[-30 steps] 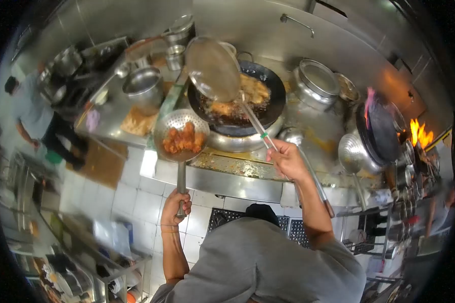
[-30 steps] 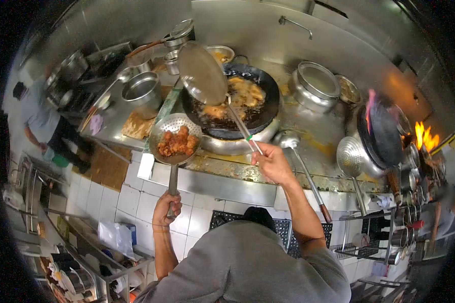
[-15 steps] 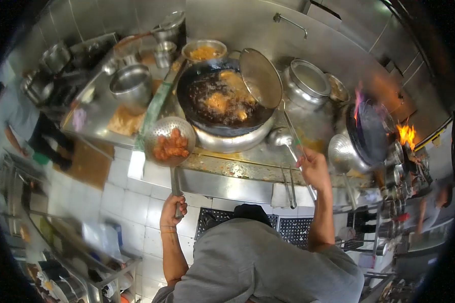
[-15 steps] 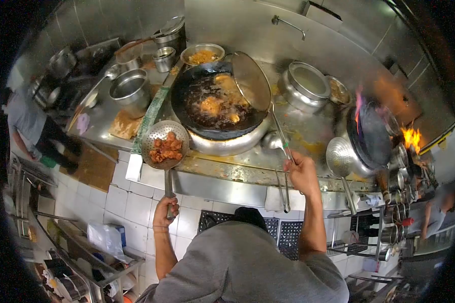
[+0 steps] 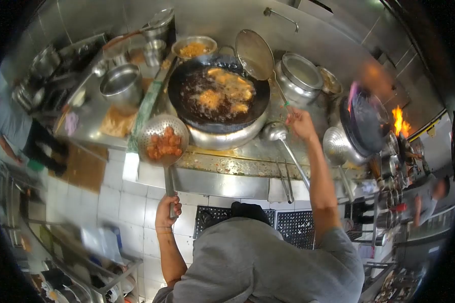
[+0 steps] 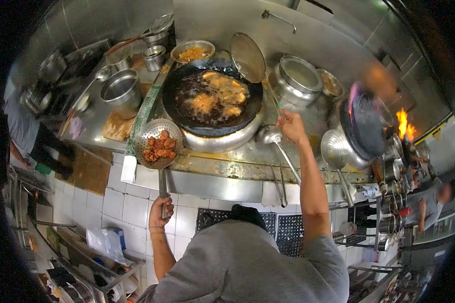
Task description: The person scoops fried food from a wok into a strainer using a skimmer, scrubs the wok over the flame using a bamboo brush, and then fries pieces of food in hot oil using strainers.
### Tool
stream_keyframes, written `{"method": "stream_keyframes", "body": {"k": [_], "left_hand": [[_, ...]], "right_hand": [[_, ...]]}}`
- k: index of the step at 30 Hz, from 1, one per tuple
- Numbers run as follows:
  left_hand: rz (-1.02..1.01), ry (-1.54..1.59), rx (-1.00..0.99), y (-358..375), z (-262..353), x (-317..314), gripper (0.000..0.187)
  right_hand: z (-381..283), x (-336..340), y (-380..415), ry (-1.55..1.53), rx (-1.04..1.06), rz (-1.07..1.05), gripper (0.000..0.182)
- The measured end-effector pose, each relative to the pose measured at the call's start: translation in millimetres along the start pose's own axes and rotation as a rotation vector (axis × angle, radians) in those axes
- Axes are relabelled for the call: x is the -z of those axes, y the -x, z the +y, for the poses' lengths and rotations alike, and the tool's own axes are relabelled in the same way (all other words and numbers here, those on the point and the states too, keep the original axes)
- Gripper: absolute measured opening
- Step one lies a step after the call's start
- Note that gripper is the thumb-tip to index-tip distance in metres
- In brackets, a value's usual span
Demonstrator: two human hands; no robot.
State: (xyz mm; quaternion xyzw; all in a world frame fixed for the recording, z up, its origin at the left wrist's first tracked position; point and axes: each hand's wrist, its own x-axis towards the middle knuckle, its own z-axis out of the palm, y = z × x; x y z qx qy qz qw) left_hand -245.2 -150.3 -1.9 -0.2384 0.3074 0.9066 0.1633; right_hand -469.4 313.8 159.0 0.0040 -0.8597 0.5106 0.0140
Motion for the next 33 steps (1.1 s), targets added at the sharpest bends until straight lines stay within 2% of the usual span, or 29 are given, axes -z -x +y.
{"method": "stream_keyframes", "body": {"k": [3, 5, 6, 8, 12, 14, 15, 18, 21, 26, 31, 33], "left_hand": [[0.0, 0.004, -0.016, 2, 1, -1, 0.02], [0.013, 0.007, -0.019, 3, 0, 0, 0.02], [0.015, 0.014, -0.022, 3, -1, 1, 0.02], [-0.015, 0.033, -0.022, 2, -1, 3, 0.022], [0.034, 0.003, -0.033, 6, 2, -5, 0.023], [0.03, 0.009, -0.032, 6, 2, -5, 0.023], [0.024, 0.005, -0.024, 5, 1, -5, 0.023], [0.013, -0.002, -0.015, 2, 1, -2, 0.023], [0.013, 0.004, -0.009, 2, 2, -2, 0.023], [0.05, -0.006, -0.005, 5, 3, -4, 0.022], [0.049, -0.034, 0.0, 8, 5, -7, 0.022], [0.076, -0.022, -0.009, 10, 6, -9, 0.019]], "right_hand": [[3, 11, -20, -0.072, -0.015, -0.049, 0.014], [-2, 15, -25, -0.174, -0.18, -0.144, 0.017], [-8, 15, -23, -0.169, -0.178, -0.151, 0.017], [-22, 17, -17, -0.244, -0.317, -0.234, 0.024], [-30, 20, -5, -0.301, -0.427, -0.314, 0.029], [-24, 17, 2, -0.551, -0.538, -0.369, 0.033], [-19, 14, 5, -0.553, -0.541, -0.358, 0.033], [-9, -3, 14, -0.832, -0.556, -0.419, 0.034], [6, -18, 30, -1.003, -0.542, -0.388, 0.035], [-2, -47, 70, -1.048, -0.511, -0.223, 0.035], [-1, -60, 93, -1.046, -0.453, -0.158, 0.032], [-1, -58, 105, -1.148, -0.43, -0.138, 0.03]]}}
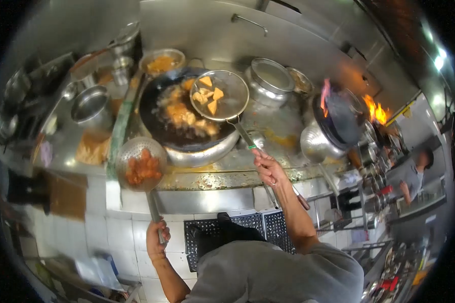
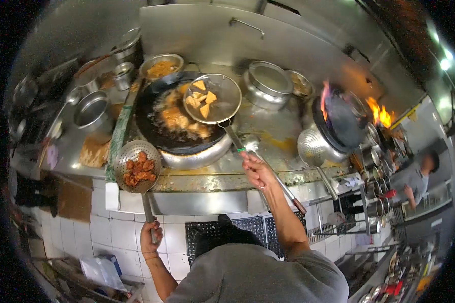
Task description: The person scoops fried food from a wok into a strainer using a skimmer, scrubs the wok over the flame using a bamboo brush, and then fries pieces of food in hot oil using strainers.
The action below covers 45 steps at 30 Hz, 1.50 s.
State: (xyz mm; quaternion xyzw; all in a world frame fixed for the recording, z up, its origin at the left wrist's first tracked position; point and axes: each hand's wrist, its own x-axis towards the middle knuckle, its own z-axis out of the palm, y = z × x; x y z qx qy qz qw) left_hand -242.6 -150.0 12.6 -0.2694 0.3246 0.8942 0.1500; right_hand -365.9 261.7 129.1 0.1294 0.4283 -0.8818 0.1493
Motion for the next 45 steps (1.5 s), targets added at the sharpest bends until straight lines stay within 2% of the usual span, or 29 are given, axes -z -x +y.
{"method": "stream_keyframes", "body": {"k": [2, 3, 6, 8, 10, 12, 14, 18, 20, 21, 24, 30, 32, 33, 34, 36, 37, 38, 39, 40, 41, 42, 44, 45], "left_hand": [[-0.038, 0.016, -0.005, -1, -2, 7, 0.013], [0.009, 0.052, 0.057, -1, -1, 9, 0.012], [-0.036, 0.013, -0.003, -7, -4, 18, 0.009], [-0.016, 0.048, 0.018, -6, -3, 14, 0.017], [-0.011, 0.028, 0.002, -3, -3, 9, 0.016], [-0.015, 0.007, -0.025, -2, -5, 3, 0.015], [0.038, 0.024, -0.022, -4, -8, -1, 0.013], [0.019, 0.051, -0.019, -7, -14, -9, 0.01], [0.039, 0.035, -0.029, -7, -16, -15, 0.007], [0.039, 0.046, -0.014, -14, -17, -1, 0.006], [0.026, 0.08, 0.037, -16, -16, -1, 0.007], [-0.039, 0.06, 0.005, -16, -17, -8, 0.004], [-0.006, 0.057, 0.014, -13, -16, -11, 0.005], [0.007, 0.062, 0.001, -13, -15, -9, 0.005], [-0.008, -0.002, -0.01, -13, -14, -5, 0.007], [0.004, -0.054, -0.037, -5, -18, -6, 0.01], [0.152, -0.063, -0.124, -3, -22, -16, 0.014], [0.309, -0.073, -0.205, 4, -25, -20, 0.019], [0.254, -0.104, -0.178, 12, -23, -17, 0.028], [0.367, -0.13, -0.234, 24, -28, -15, 0.031], [0.358, -0.11, -0.23, 31, -31, -7, 0.035], [0.336, -0.131, -0.267, 39, -34, 1, 0.035], [0.412, -0.014, -0.274, 45, -39, 25, 0.026], [0.417, 0.011, -0.299, 49, -38, 32, 0.022]], "right_hand": [[0, 3, 16, -0.054, 0.052, 0.016, 0.027], [-3, 7, 27, -0.114, 0.058, -0.008, 0.027], [-15, 33, 72, -0.217, 0.118, 0.008, 0.03], [-28, 50, 107, -0.174, 0.21, 0.072, 0.032], [-39, 63, 143, -0.157, 0.295, 0.289, 0.035], [-51, 75, 175, -0.124, 0.331, 0.307, 0.034], [-55, 94, 201, -0.151, 0.363, 0.478, 0.034], [-49, 151, 215, -0.103, 0.389, 0.617, 0.032], [-40, 177, 212, 0.265, 0.316, 0.864, 0.035], [-35, 197, 209, 0.463, 0.27, 0.886, 0.039], [-33, 204, 198, 0.451, 0.234, 0.852, 0.041], [-33, 217, 157, 0.31, 0.249, 0.747, 0.039], [-32, 227, 138, 0.701, 0.305, 0.769, 0.035], [-33, 226, 128, 1.013, 0.519, 0.83, 0.035], [-38, 225, 127, 1.014, 0.514, 0.808, 0.035], [-54, 219, 129, 1.327, 0.584, 0.952, 0.039], [-61, 220, 127, 1.278, 0.692, 0.925, 0.044], [-68, 221, 130, 1.225, 0.629, 0.909, 0.046], [-77, 212, 133, 1.133, 0.629, 0.887, 0.046], [-91, 197, 138, 1.245, 0.612, 0.844, 0.042], [-88, 202, 132, 1.158, 0.711, 0.765, 0.039], [-99, 168, 137, 0.995, 0.511, 0.763, 0.037], [-99, 130, 128, 0.687, 0.498, 0.63, 0.037], [-95, 115, 123, 0.657, 0.487, 0.565, 0.036]]}}
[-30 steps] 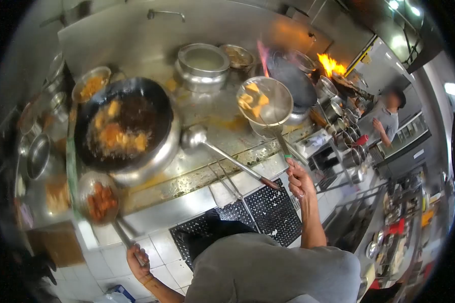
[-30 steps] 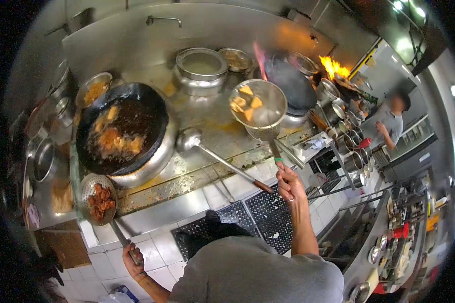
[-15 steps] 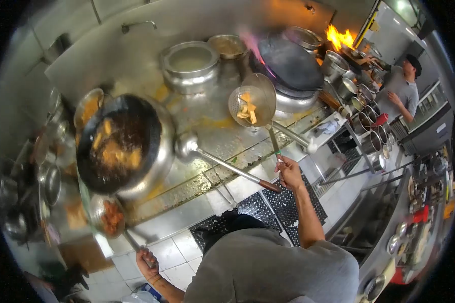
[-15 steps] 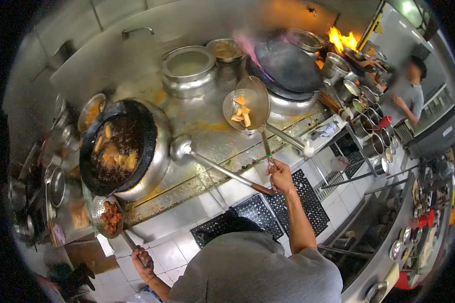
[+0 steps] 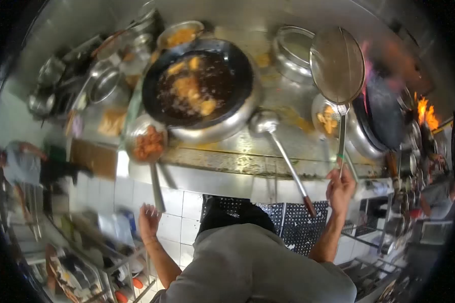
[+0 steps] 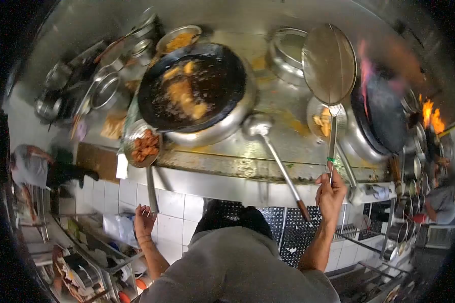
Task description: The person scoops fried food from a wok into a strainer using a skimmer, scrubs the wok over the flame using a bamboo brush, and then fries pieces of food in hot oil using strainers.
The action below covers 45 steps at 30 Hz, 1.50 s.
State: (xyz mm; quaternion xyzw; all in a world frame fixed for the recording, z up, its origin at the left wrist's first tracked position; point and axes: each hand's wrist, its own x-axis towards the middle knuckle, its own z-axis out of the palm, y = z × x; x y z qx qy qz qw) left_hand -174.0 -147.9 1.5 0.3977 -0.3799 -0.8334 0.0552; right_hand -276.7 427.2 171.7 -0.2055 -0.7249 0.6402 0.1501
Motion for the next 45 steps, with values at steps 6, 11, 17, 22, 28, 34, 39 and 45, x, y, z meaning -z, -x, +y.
{"method": "stream_keyframes", "body": {"k": [6, 11, 17, 22, 28, 34, 39, 45], "left_hand": [[0.116, -0.01, -0.126, -18, 31, 12, 0.023], [0.186, -0.108, -0.236, -25, 59, 24, 0.034], [0.204, -0.079, -0.19, -52, 66, 59, 0.031], [0.194, -0.056, -0.158, -67, 67, 58, 0.024], [0.177, -0.002, -0.183, -58, 61, 50, 0.018], [0.273, 0.041, -0.183, -35, 48, 59, 0.018], [0.265, 0.085, -0.238, -8, 40, 50, 0.016], [0.278, 0.067, -0.235, 0, 26, 31, 0.03]], "right_hand": [[-48, -86, 30, 0.039, -0.047, -0.258, 0.037], [-48, -98, -3, 0.534, 0.185, -0.52, 0.033], [-121, -97, -62, 1.004, 0.435, -0.698, 0.038], [-188, -127, -89, 1.295, 0.445, -0.794, 0.039], [-183, -122, -121, 0.817, -0.154, -0.946, 0.035], [-105, -162, -104, 0.594, -0.145, -0.982, 0.034], [-60, -183, -61, 0.375, -0.345, -0.881, 0.037], [-28, -227, -41, -0.061, -0.606, -0.907, 0.043]]}}
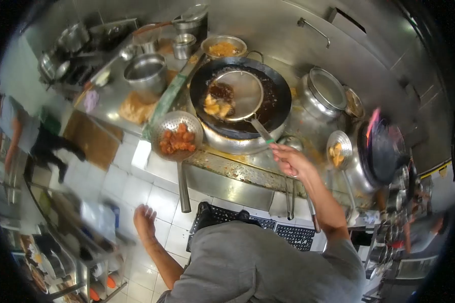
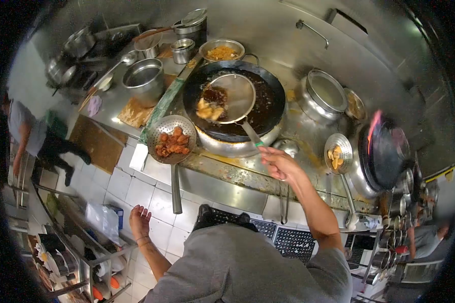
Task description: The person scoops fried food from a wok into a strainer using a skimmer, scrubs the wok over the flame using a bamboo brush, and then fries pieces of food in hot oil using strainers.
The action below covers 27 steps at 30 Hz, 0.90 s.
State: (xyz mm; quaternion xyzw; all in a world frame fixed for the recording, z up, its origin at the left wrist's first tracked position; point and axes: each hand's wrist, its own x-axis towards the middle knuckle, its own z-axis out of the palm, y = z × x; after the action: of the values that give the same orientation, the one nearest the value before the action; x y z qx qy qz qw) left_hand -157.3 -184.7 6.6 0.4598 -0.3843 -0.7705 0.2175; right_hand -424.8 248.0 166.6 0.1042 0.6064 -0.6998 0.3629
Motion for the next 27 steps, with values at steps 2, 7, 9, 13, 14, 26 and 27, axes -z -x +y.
{"method": "stream_keyframes", "body": {"k": [2, 7, 9, 13, 14, 26, 27], "left_hand": [[-0.061, -0.009, -0.014, -1, -3, -1, 0.03], [-0.218, -0.091, -0.133, 50, 45, -49, 0.021], [-0.36, -0.101, -0.227, 88, 70, -78, 0.02], [-1.025, -0.088, -0.46, 145, 100, -120, 0.013], [-1.291, -0.04, -0.489, 154, 104, -130, 0.012], [-2.137, 0.553, 0.458, 256, 130, -215, 0.02], [-2.07, 0.535, 0.523, 257, 128, -214, 0.016]], "right_hand": [[4, -7, -8, -0.107, 0.009, -0.073, 0.043], [23, -11, -17, -0.352, 0.019, -0.186, 0.035], [26, -6, -16, -0.412, 0.017, -0.236, 0.034], [17, -15, -9, -0.318, 0.065, -0.175, 0.035], [16, -19, -10, -0.317, 0.073, -0.166, 0.036], [54, 0, 36, -0.664, 0.155, -0.242, 0.04], [59, 5, 47, -0.654, 0.229, -0.212, 0.038]]}}
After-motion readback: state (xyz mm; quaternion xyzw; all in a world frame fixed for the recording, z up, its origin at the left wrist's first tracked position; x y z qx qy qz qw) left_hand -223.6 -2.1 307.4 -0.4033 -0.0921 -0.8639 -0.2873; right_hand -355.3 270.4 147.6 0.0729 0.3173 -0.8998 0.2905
